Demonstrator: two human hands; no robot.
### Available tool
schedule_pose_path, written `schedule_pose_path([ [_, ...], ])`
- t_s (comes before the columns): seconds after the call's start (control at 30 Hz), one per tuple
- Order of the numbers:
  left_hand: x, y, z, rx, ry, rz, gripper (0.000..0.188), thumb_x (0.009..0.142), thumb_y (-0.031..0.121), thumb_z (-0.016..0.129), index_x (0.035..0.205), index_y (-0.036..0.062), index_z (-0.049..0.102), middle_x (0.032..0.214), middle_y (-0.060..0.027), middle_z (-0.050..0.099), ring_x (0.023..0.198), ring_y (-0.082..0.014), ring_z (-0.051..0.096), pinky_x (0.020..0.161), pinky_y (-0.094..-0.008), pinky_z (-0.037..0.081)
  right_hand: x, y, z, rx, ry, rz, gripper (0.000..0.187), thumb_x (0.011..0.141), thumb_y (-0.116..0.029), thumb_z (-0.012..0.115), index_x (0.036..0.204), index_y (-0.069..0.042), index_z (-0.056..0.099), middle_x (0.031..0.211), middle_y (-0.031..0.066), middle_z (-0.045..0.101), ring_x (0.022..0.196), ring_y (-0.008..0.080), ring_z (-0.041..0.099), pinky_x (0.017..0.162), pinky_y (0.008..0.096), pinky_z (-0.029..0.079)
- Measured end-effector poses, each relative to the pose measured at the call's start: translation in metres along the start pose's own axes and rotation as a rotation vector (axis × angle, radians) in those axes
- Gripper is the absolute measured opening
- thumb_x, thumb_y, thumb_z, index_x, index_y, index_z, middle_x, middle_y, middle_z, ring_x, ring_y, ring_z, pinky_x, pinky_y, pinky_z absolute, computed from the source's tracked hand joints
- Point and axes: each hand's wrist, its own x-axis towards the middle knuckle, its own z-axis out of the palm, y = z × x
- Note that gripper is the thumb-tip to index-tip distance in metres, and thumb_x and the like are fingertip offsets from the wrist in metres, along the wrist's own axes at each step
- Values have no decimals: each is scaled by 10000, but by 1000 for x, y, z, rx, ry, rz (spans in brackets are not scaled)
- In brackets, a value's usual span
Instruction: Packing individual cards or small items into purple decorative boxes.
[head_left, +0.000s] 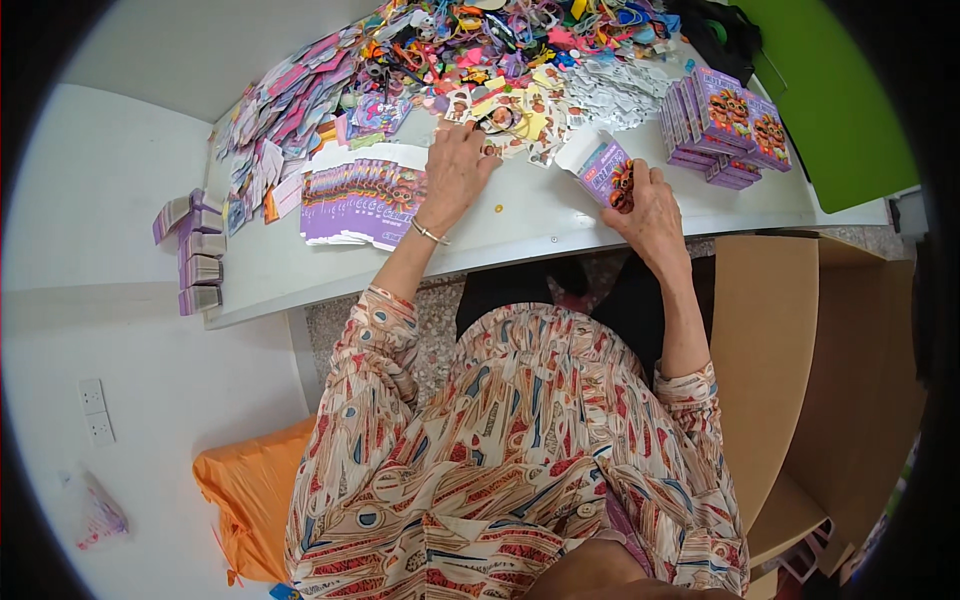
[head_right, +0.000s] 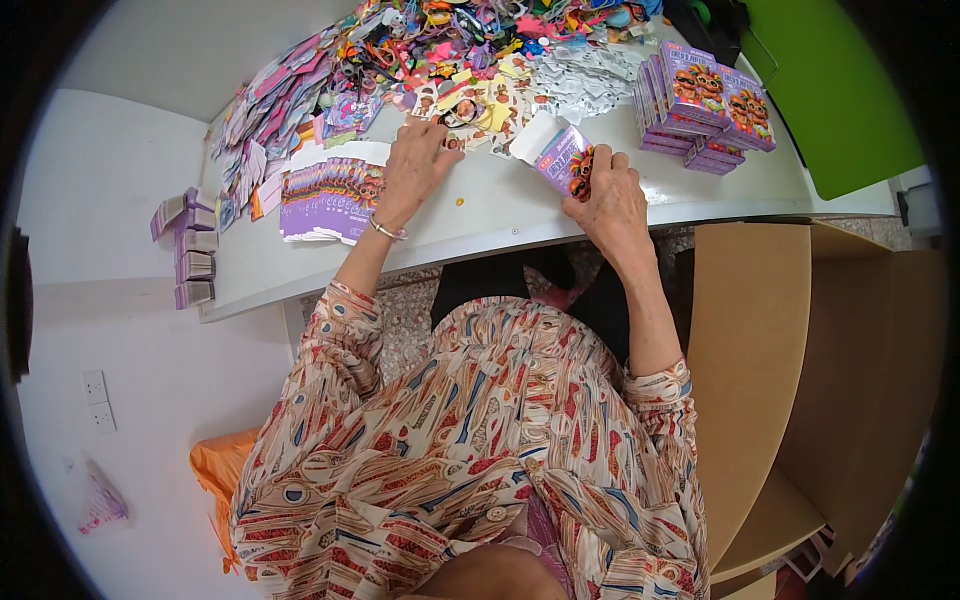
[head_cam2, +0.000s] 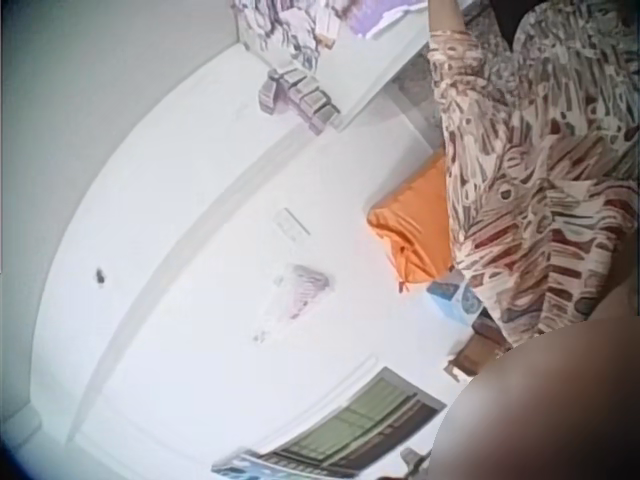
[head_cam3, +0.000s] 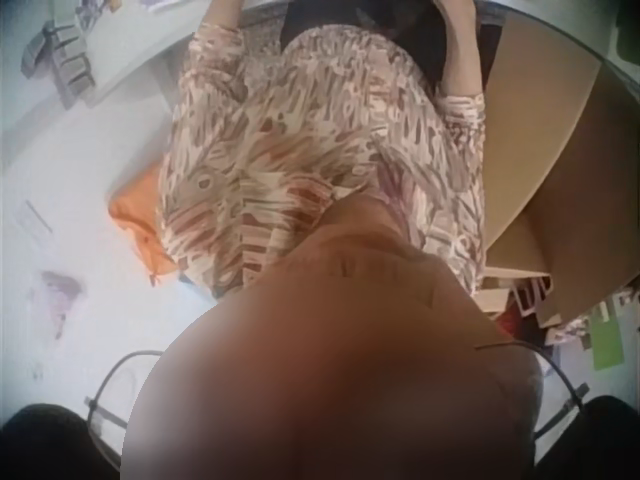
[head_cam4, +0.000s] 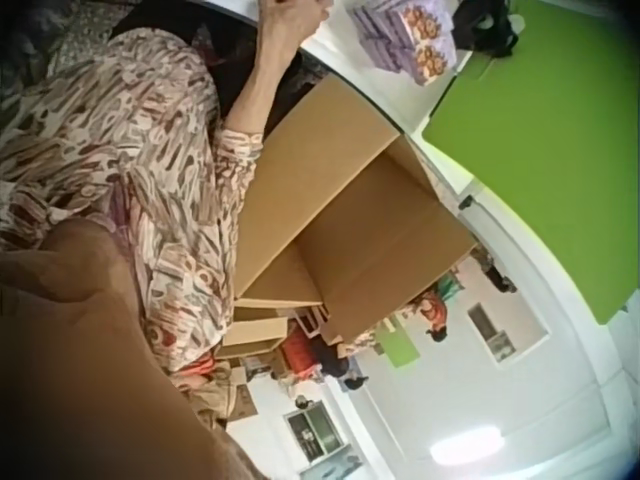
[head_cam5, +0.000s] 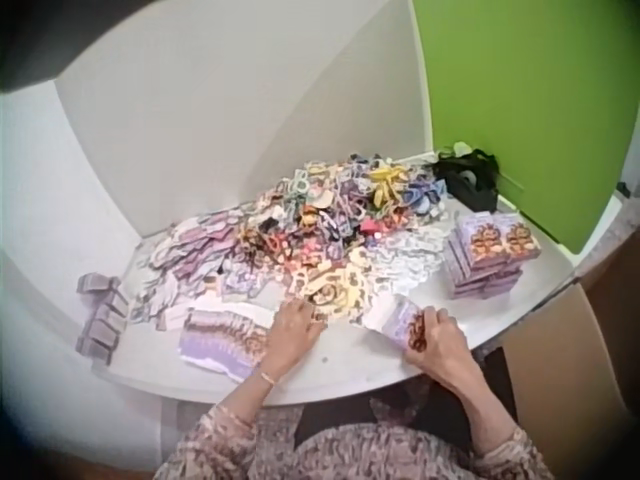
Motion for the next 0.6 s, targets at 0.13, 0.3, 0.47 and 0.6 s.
schedule_pose_path([
  [0.13, 2, -6, 6, -9, -44, -80, 250, 703, 208, 746, 862, 52, 633, 918, -138, 588, 951, -328, 519, 784, -421, 453, -2, 0, 0, 3, 10, -3, 547, 668, -172, 704, 1122, 24, 468, 954, 233, 536, 878, 413, 565, 773, 478, 468],
  [0.3, 9, -10, 13, -55, -42, -106, 252, 703, 212, 756, 835, 61, 603, 873, -110, 577, 899, -296, 529, 763, -401, 446, -2, -3, -1, -5, 7, 5, 544, 667, -173, 708, 1114, 24, 468, 969, 237, 539, 888, 416, 565, 773, 481, 471],
  [0.47, 27, 12, -6, -669, -130, -492, 181, 801, 132, 714, 867, 35, 577, 707, -15, 591, 676, -104, 538, 629, -253, 421, -3, -4, -2, -19, 53, -26, 538, 652, -134, 746, 1079, 12, 454, 969, 237, 545, 889, 433, 567, 781, 482, 486],
  [0.6, 49, 63, -23, -734, -182, -213, 182, 838, 123, 682, 970, 21, 609, 701, -16, 619, 677, -93, 556, 624, -242, 424, -1, -8, -3, -42, 22, -29, 524, 647, -117, 758, 1048, 18, 447, 966, 236, 551, 900, 438, 569, 777, 482, 489],
])
